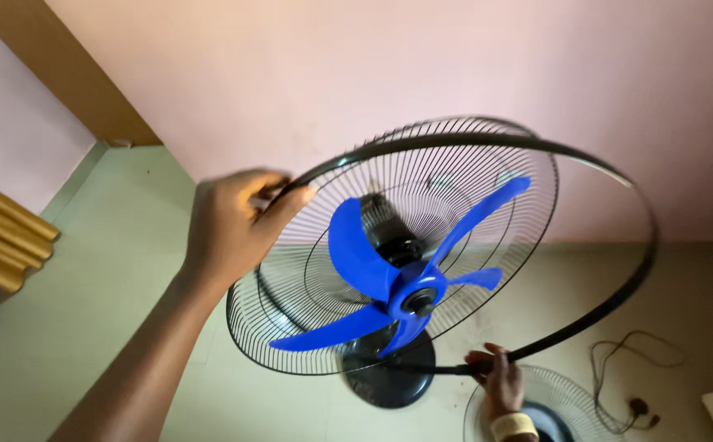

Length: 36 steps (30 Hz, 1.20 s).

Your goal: The person attaches the front wire cage to a standing electric fan. They repeatedly align and press the cage onto the fan head, adjusting its position to secure it in place.

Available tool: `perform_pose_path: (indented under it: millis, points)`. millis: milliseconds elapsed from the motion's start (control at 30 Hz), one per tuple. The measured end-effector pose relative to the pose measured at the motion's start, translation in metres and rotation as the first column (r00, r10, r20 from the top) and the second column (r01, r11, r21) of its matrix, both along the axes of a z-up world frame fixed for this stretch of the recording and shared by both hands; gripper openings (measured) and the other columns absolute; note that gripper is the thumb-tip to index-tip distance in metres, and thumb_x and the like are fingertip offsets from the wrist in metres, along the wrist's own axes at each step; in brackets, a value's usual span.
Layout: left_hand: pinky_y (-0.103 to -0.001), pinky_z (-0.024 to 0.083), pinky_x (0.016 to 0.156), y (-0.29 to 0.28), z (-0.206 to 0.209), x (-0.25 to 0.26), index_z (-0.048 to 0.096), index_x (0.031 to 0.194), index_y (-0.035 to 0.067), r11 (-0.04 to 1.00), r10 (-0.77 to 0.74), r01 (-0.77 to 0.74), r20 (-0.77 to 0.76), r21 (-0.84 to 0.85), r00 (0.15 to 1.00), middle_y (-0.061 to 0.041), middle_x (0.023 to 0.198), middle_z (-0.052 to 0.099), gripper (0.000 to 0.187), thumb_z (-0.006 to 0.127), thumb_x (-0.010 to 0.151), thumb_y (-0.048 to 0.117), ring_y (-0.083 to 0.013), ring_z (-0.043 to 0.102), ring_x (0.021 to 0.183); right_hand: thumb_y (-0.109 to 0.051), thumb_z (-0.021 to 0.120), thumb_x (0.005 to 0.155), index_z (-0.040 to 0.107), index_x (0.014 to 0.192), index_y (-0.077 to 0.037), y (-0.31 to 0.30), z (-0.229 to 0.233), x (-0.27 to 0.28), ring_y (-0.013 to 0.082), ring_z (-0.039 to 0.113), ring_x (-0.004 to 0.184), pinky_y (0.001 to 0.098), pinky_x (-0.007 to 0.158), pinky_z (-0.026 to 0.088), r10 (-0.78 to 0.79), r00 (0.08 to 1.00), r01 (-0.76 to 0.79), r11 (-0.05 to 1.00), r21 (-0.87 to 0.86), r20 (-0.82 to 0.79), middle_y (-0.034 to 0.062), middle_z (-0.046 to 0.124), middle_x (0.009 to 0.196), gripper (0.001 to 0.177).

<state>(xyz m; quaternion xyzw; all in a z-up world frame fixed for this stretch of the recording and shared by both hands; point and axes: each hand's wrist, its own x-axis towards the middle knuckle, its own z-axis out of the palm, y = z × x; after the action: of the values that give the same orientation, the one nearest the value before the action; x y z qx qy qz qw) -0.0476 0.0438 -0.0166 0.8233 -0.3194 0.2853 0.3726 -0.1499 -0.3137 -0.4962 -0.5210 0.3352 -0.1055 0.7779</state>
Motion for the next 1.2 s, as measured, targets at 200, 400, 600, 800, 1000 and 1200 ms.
perform_pose_path:
  millis: [200, 400, 600, 800, 1000, 1200]
  points:
    - [-0.029, 0.038, 0.048, 0.037, -0.041, -0.027, 0.075, 0.090, -0.002, 0.914, 0.327, -0.381, -0.296, -0.143, 0.897, -0.003, 0.057, 0.056, 0.030, 0.074, 0.094, 0.028, -0.0111, 0.045, 0.050, -0.029, 0.045, 0.113, 0.064, 0.122, 0.004, -0.052, 0.102, 0.003, 0.0143, 0.048, 0.056, 0.0349, 0.054, 0.053, 0.095, 0.973, -0.040, 0.967, -0.250, 0.209, 0.0030, 0.048, 0.069, 0.039]
    - [-0.029, 0.056, 0.071, 0.075, -0.100, -0.066, 0.072, 0.096, -0.005, 0.710, 0.491, -0.589, -0.328, -0.386, 0.807, -0.007, 0.085, 0.076, 0.032, 0.064, 0.105, 0.025, -0.0148, 0.071, 0.075, -0.017, 0.057, 0.099, 0.058, 0.122, -0.001, -0.069, 0.264, 0.026, 0.0170, 0.048, 0.054, 0.0338, 0.048, 0.045, 0.280, 0.955, -0.205, 0.856, -0.474, 0.092, 0.0075, 0.052, 0.068, 0.028]
    - [-0.037, 0.059, 0.067, 0.091, -0.199, -0.098, 0.065, 0.119, -0.002, 0.320, 0.317, -0.674, -0.595, -0.666, 0.738, -0.015, 0.092, 0.070, 0.032, 0.057, 0.108, 0.026, -0.0246, 0.071, 0.075, -0.008, 0.059, 0.094, 0.061, 0.120, 0.005, -0.078, 0.391, 0.051, 0.0184, 0.066, 0.072, 0.0308, 0.060, 0.056, 0.625, 0.757, -0.394, 0.670, -0.630, 0.192, 0.0156, 0.071, 0.093, 0.029]
    - [-0.047, 0.053, 0.077, 0.107, -0.280, -0.110, 0.060, 0.127, -0.010, 0.172, 0.185, -0.816, -0.795, -0.552, 0.578, -0.016, 0.103, 0.072, 0.047, 0.070, 0.095, 0.023, -0.0279, 0.075, 0.088, -0.009, 0.059, 0.095, 0.062, 0.126, 0.001, -0.047, 0.483, 0.057, 0.0144, 0.066, 0.070, 0.0284, 0.063, 0.060, 0.738, 0.613, -0.444, 0.617, -0.649, 0.282, 0.0084, 0.074, 0.114, 0.033]
    - [-0.057, 0.032, 0.118, 0.095, -0.187, -0.125, 0.026, 0.156, -0.009, 0.132, 0.941, -0.908, -0.238, -0.396, 0.241, -0.030, 0.150, 0.040, 0.096, 0.082, 0.086, 0.025, -0.0454, 0.040, 0.140, -0.007, 0.065, 0.096, 0.068, 0.127, 0.001, -0.006, 0.544, 0.052, 0.0080, 0.047, 0.055, 0.0231, 0.046, 0.041, 0.829, 0.456, -0.519, 0.543, -0.660, 0.323, 0.0084, 0.068, 0.093, 0.032]
    - [-0.062, 0.019, 0.129, -0.029, -0.002, -0.141, 0.052, 0.144, 0.005, 0.855, 0.518, -0.463, 0.359, -0.233, 0.777, -0.024, 0.152, 0.050, 0.072, 0.084, 0.086, 0.032, -0.0420, 0.035, 0.152, -0.001, 0.074, 0.085, 0.072, 0.124, -0.005, 0.046, 0.585, 0.044, 0.0096, 0.059, 0.062, 0.0233, 0.049, 0.046, 0.960, 0.278, -0.497, 0.169, -0.851, 0.028, 0.0093, 0.076, 0.094, 0.039]
